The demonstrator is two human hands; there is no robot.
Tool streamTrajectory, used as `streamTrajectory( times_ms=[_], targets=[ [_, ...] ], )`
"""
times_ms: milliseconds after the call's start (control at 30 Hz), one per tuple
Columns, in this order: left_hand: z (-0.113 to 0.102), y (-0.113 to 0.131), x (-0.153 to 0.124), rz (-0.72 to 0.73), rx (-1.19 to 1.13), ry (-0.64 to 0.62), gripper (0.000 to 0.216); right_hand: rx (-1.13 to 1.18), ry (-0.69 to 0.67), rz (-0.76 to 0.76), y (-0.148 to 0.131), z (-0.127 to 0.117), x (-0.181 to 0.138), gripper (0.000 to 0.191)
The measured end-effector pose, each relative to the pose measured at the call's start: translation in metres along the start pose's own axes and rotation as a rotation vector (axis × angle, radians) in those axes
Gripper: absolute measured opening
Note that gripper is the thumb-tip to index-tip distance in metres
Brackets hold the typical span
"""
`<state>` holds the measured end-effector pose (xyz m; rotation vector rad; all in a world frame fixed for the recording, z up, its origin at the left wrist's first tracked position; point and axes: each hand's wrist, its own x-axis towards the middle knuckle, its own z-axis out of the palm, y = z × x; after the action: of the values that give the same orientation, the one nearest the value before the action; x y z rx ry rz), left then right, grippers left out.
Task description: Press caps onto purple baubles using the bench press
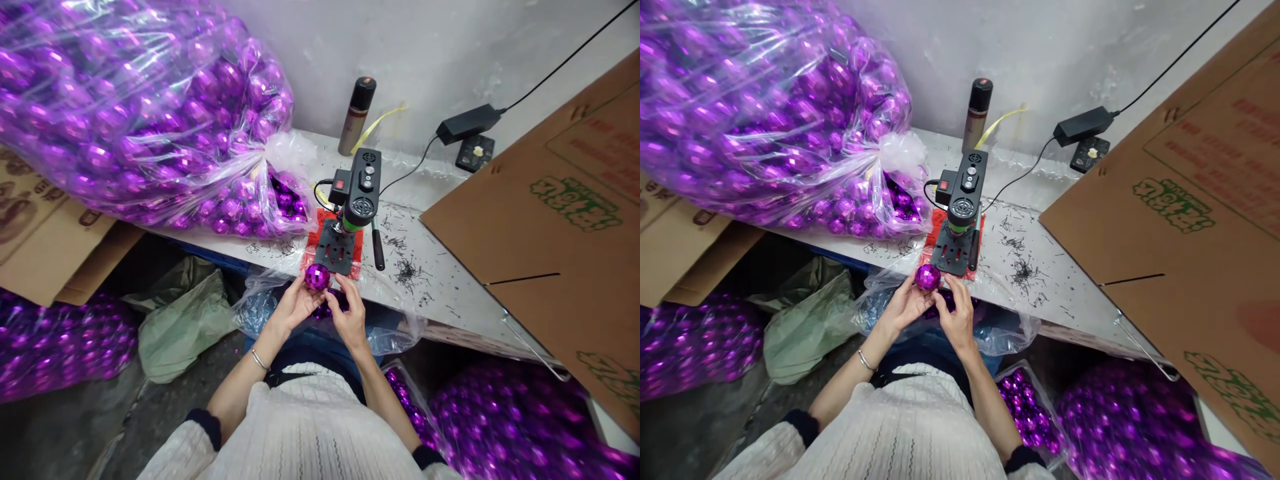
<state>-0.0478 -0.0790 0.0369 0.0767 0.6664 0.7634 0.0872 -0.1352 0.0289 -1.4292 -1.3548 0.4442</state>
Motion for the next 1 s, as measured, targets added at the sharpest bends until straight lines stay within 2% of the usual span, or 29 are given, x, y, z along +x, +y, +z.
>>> streamTrajectory(
  times_ms=[100,200,267,367,567,633,700,767,800,833,933,1000],
  targets=[
    [0.004,-0.008,-0.002,0.164,0.177,0.068,0.031,0.038,-0.025,0.064,0.000,0.003,-0.002,0.044],
    [0.007,-0.013,-0.004,0.427,0.454,0.109,0.049,0.181,-0.044,0.235,0.002,0.005,-0.004,0.051],
    [0.006,-0.013,-0.004,0.541,0.611,0.118,0.054,0.332,-0.089,0.364,0.004,0.005,-0.006,0.055],
    [0.002,-0.012,-0.001,0.599,0.770,0.126,0.056,0.518,-0.110,0.520,0.007,0.003,-0.008,0.059],
    [-0.005,-0.018,0.000,0.662,1.040,0.127,0.056,0.707,-0.032,0.715,0.004,0.009,-0.004,0.059],
    [-0.004,-0.019,-0.004,0.685,1.199,0.038,0.058,0.757,-0.023,0.771,0.003,0.006,-0.005,0.061],
    [-0.003,-0.017,-0.009,0.673,1.387,-0.150,0.066,0.792,-0.024,0.819,0.008,-0.008,-0.014,0.064],
    [-0.002,-0.008,-0.012,0.674,1.530,-0.285,0.066,0.805,-0.055,0.855,0.024,-0.035,-0.037,0.067],
    [-0.002,0.001,-0.012,0.713,1.573,-0.277,0.060,0.807,-0.082,0.884,0.037,-0.052,-0.055,0.069],
    [-0.001,0.012,-0.011,0.782,1.602,-0.214,0.052,0.793,-0.061,0.924,0.053,-0.070,-0.075,0.069],
    [0.005,0.061,0.001,1.079,1.647,0.107,0.034,0.642,0.238,1.048,0.107,-0.119,-0.146,0.051],
    [0.015,0.098,0.016,1.242,1.696,0.265,0.031,0.406,0.328,1.010,0.135,-0.139,-0.191,0.049]
  ],
)
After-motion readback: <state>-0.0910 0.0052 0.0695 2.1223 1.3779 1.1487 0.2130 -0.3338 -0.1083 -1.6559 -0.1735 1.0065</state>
